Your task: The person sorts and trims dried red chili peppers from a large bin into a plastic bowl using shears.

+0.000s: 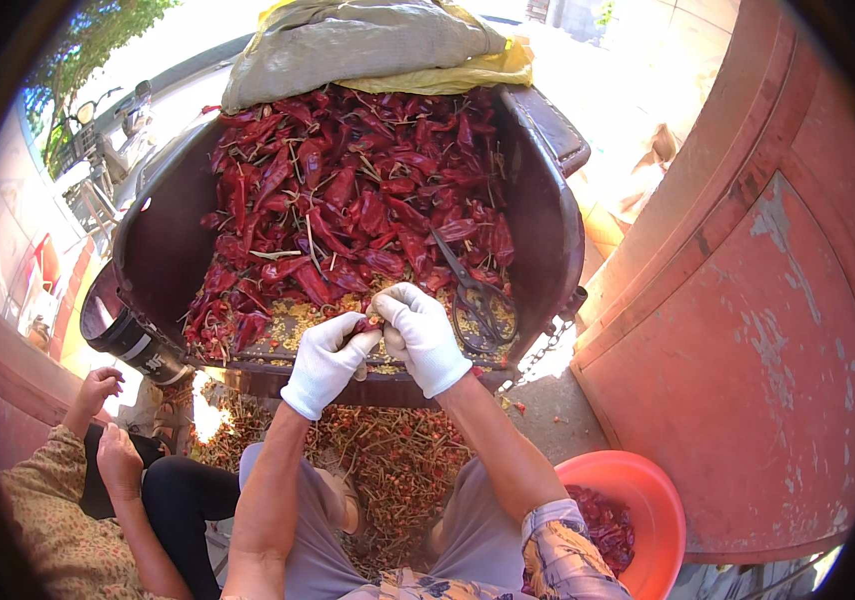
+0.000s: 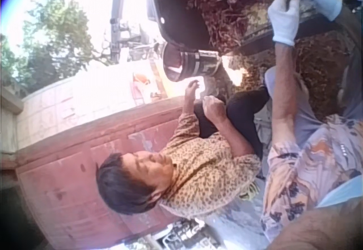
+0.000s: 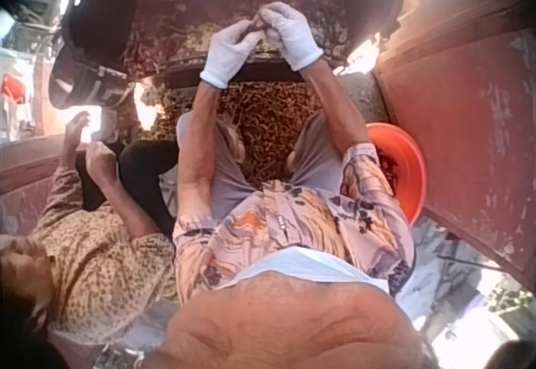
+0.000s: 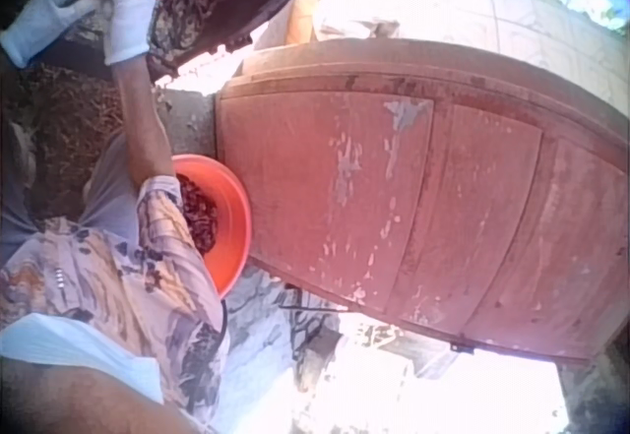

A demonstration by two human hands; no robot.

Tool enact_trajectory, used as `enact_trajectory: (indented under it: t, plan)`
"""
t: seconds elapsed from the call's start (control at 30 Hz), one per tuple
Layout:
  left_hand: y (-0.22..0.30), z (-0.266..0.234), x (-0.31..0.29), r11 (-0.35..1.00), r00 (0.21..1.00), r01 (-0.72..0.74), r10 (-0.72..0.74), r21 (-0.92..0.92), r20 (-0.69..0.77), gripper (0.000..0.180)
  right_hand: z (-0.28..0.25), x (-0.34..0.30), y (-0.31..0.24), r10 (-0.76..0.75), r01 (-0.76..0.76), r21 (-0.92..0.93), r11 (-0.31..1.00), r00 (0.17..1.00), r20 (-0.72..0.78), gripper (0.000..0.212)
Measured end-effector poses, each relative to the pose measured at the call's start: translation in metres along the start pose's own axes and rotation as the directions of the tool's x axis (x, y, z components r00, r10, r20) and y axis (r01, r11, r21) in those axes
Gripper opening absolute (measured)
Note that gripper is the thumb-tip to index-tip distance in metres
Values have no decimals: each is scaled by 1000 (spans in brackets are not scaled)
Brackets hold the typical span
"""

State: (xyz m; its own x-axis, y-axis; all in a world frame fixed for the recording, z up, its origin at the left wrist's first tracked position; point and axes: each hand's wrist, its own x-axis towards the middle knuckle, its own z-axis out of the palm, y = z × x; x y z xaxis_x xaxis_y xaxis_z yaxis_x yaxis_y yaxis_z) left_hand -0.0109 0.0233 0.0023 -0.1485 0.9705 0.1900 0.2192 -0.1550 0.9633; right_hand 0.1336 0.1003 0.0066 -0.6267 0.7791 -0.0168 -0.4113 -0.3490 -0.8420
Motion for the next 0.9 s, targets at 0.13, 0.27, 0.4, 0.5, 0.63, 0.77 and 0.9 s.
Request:
enact_trajectory:
  t: [0.13,0.27,0.4,0.5,0.63,0.77,0.9]
  plan:
    - [-3,-4,1,996,997,-76,75,-38,-32,14,-2,4,2,134,-112,436,893,991,-22,8]
    - [9,-15,7,948,970,-17,-61,-317,-236,18,2,-7,-32,251,-182,-352,918,954,162,17]
    - [-17,-27,16,963,858,-127,-15,-240,-514,17,6,6,-15,-114,155,-802,576,987,109,19]
    - [-1,-22,16,891,884,7,-218,-454,-414,13,-23,49,-10,-581,198,-979,-38,793,183,15]
    - [-11,-8,25,942,910,-62,-83,-330,-406,16,-29,71,8,-553,-10,-972,-233,824,125,15]
    - [-10,-3,25,982,930,-68,-1,-174,-368,25,-42,72,11,-714,229,-970,-76,667,213,11]
    - [-6,2,26,894,836,-274,403,355,-371,38,-24,55,-11,-362,202,-679,705,927,-100,12]
